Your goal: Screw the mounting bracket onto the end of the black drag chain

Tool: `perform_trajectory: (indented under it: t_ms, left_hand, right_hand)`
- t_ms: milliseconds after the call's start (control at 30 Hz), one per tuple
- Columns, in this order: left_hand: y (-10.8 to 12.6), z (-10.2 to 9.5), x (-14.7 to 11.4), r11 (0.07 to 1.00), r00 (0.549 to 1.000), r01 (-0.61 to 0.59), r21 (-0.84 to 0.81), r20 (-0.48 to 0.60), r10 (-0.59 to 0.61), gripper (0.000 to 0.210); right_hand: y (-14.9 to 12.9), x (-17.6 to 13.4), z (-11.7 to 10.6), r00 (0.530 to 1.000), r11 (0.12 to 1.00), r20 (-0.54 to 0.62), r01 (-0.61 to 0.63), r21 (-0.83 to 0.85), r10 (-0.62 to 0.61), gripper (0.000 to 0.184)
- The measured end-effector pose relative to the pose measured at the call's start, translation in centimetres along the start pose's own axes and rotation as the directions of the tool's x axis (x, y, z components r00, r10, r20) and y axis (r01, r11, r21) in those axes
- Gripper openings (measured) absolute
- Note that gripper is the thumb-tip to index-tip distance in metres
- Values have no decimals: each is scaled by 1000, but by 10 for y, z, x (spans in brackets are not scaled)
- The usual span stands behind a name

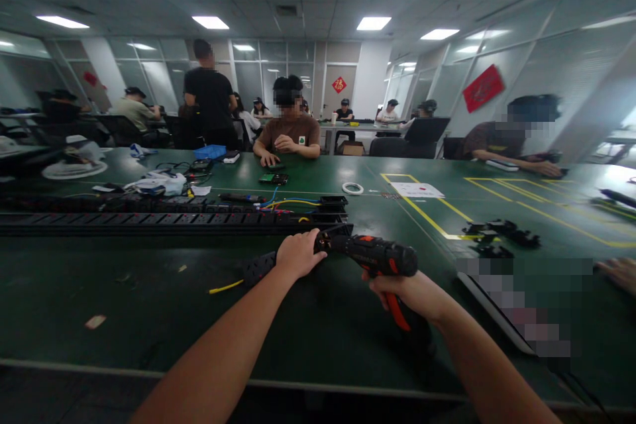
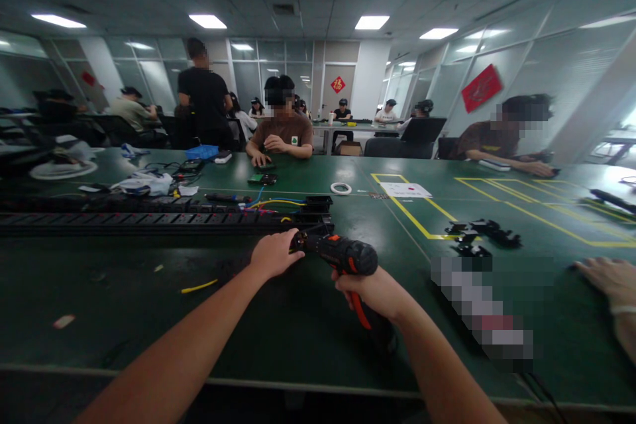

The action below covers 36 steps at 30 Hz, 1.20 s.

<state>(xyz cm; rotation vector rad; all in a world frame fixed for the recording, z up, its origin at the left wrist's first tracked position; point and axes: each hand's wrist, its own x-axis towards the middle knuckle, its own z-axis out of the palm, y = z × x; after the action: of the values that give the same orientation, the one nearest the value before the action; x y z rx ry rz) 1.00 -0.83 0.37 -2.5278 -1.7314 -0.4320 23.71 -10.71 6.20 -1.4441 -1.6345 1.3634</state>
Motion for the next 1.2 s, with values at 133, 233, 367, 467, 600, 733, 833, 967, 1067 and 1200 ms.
perform_trajectory:
  t_ms: [133,233,367,467,600,733,833,967,1067,1200]
  left_hand:
    - [-1,1,0,1000,1000,-4,-5,-10,4,60]
    - [0,0,0,1000,1000,3,-4,-3,-3,61]
    - [1,-3,-1,1000,999,22,-5,25,-22,62]
    - [1,-4,-1,1000,999,25,-11,27,-25,61]
    - [1,-4,0,1000,1000,17,-17,15,-17,58]
    - [2,-5,1,1000,999,30,-9,36,-29,58]
    - [2,-6,0,1000,999,29,-7,37,-29,58]
    - [2,-5,0,1000,999,19,-5,26,-19,58]
    - [2,-4,0,1000,1000,12,-2,12,-12,58]
    - [2,-6,0,1000,999,21,4,30,-21,57]
  right_hand:
    - [-2,-1,3,1000,999,-17,-1,-40,0,21]
    - [-3,-3,4,1000,996,-25,8,-84,-10,22]
    - [-3,-5,5,998,992,-54,10,-127,-17,26]
    - [-2,-7,4,998,991,-67,2,-136,-11,28]
    - [1,-9,1,998,993,-59,16,-116,-23,29]
    - [4,-9,-1,998,994,-64,11,-106,-18,28]
    - [5,-7,-1,998,995,-54,18,-101,-24,27]
    - [3,-7,0,998,995,-51,20,-101,-25,26]
    - [1,-7,1,998,994,-53,16,-105,-22,26]
    - [-1,-7,1,998,993,-66,11,-119,-18,28]
